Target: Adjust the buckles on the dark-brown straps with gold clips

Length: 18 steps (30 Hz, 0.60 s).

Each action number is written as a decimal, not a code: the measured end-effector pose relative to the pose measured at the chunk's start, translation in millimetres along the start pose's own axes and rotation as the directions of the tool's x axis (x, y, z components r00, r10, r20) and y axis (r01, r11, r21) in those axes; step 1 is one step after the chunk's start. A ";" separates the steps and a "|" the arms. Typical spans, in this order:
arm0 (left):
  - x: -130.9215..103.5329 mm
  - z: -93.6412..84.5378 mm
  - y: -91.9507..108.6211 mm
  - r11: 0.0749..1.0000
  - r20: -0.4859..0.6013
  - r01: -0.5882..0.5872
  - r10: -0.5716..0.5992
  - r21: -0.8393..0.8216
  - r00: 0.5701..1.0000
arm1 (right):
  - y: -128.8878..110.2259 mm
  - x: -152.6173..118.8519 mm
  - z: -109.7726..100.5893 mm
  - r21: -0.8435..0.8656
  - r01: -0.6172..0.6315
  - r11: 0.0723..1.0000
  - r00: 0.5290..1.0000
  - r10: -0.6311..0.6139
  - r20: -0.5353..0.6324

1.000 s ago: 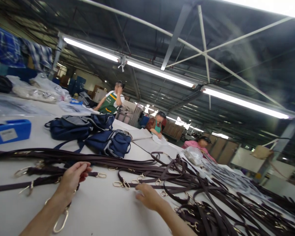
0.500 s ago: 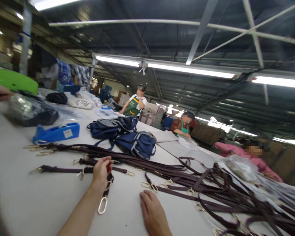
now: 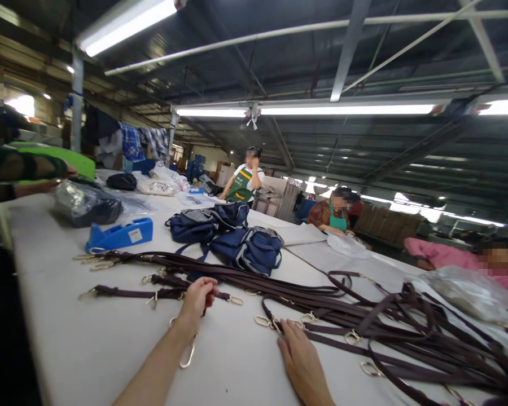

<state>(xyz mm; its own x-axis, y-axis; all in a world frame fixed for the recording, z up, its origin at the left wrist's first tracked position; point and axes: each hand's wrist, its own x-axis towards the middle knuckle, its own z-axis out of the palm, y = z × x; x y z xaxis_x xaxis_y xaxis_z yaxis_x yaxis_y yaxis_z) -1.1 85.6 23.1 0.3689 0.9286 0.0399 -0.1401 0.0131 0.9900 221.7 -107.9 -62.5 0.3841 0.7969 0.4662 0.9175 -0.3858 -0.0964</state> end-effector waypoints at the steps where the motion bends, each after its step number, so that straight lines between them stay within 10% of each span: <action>1: -2.2 2.5 -1.8 0.994 0.044 -0.035 0.031 0.101 0.999 | -2.4 0.0 -0.6 0.017 -0.006 1.000 1.000 0.006 -0.001; 6: -16.5 12.2 -9.2 0.811 0.248 -0.278 0.170 0.515 0.954 | -15.4 2.3 -14.6 0.091 -0.055 0.994 0.998 0.055 0.003; 13: -41.7 25.1 -5.5 0.516 0.534 -0.504 0.104 0.693 0.839 | -25.5 0.3 -41.7 0.212 -0.037 0.977 0.999 0.029 0.045; 18: -61.1 40.4 -6.7 0.563 0.668 -0.597 0.103 0.571 0.737 | -48.6 1.1 -60.4 0.301 0.017 0.954 0.998 -0.036 0.059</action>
<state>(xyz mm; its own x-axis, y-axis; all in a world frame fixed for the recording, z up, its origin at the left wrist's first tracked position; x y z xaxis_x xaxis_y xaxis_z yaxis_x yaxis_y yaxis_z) 14.4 13.8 19.5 0.8716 0.4376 0.2211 0.2260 -0.7587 0.6109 171.3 -116.3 -4.1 0.3560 0.8365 0.4165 0.9124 -0.2148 -0.3484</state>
